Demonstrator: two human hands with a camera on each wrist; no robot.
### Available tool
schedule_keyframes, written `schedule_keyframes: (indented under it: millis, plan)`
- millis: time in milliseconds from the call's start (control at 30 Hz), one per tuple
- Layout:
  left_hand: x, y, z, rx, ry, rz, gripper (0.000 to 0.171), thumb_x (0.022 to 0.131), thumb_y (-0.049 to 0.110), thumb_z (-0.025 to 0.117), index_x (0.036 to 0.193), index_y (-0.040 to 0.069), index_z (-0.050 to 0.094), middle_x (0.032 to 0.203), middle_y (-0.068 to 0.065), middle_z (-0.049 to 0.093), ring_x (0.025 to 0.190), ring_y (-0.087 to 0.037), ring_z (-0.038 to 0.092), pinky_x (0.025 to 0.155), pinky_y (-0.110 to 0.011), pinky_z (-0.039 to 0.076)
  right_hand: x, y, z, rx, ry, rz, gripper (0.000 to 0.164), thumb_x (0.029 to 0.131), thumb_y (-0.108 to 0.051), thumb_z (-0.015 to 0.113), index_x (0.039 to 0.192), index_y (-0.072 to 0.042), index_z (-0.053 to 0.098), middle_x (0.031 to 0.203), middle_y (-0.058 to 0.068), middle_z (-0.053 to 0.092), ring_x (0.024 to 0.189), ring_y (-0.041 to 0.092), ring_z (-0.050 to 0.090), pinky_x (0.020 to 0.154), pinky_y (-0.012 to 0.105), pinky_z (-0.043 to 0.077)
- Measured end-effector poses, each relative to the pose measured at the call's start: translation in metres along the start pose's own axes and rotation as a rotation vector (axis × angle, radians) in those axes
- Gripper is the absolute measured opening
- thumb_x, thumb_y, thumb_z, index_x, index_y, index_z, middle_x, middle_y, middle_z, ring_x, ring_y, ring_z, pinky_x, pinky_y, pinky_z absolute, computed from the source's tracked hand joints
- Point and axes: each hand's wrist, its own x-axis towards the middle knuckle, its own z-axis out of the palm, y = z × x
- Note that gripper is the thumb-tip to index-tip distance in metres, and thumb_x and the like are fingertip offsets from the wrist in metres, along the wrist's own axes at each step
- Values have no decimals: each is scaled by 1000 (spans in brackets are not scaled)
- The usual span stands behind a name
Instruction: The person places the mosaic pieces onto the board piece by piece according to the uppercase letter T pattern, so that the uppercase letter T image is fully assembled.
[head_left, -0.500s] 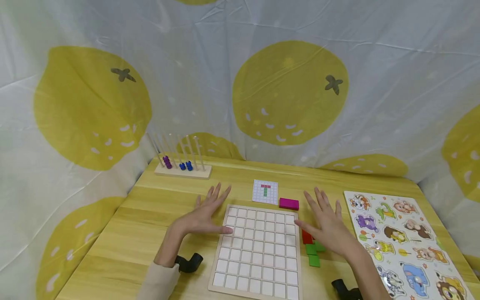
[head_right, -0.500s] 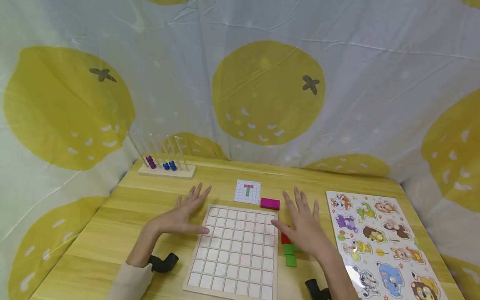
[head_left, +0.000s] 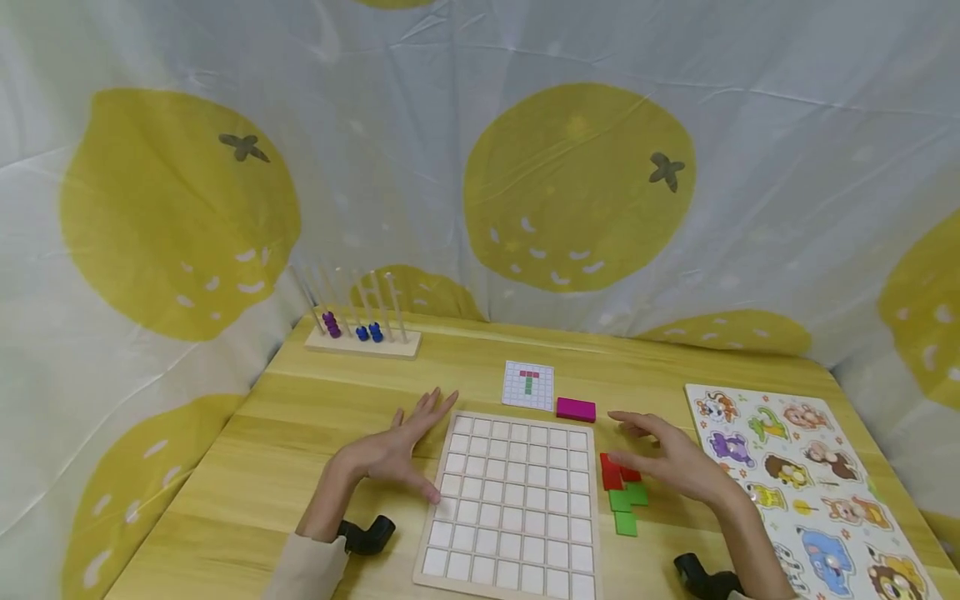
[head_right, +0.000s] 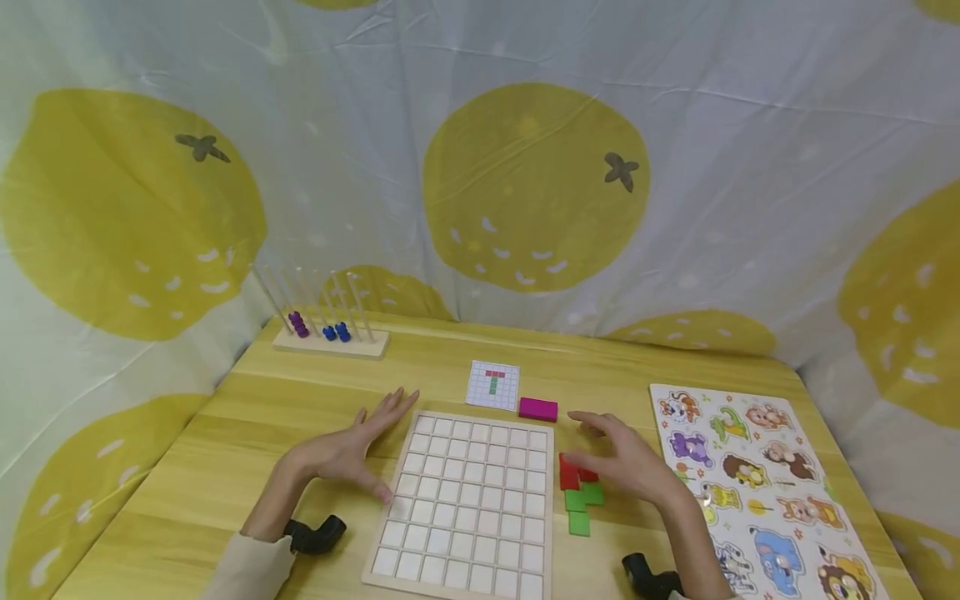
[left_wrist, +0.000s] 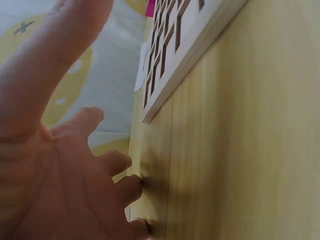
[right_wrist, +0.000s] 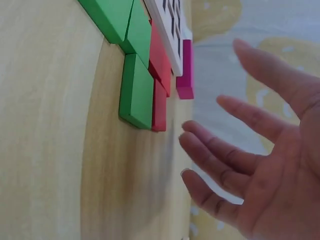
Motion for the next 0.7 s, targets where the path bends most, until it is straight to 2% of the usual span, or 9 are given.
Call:
schedule_keyframes:
  millis: [133,233,433,700]
  plan:
    - [-2,-2,2,28,-9,-7,144,67,35,97,168,14,-3,170,-27,-18,158,-45,-19,123,-72,-14,1,8,-2,50,-48,-21,58,93,-29,78,142,-5,60,128,15,67,112,28,61,90,32,55]
    - [-3,-3,4,71,-24,-11,146,65,38,98,167,12,-3,168,-29,-20,157,-46,-21,122,-71,-15,0,16,-5,101,-96,-40,51,93,-22,78,136,-1,64,127,18,69,106,23,62,86,25,55]
    - [-1,-1,8,127,-26,-25,149,63,40,99,167,10,-3,167,-31,-21,157,-47,-21,122,-72,-14,-3,29,-13,178,-164,-51,40,92,-12,77,130,-1,68,127,19,70,99,14,61,82,21,53]
    - [0,1,11,136,-23,-51,150,61,42,99,167,11,-3,167,-29,-23,157,-45,-23,123,-71,-15,-2,34,-14,170,-178,-74,34,93,-9,75,126,-4,72,120,16,70,97,13,60,81,21,53]
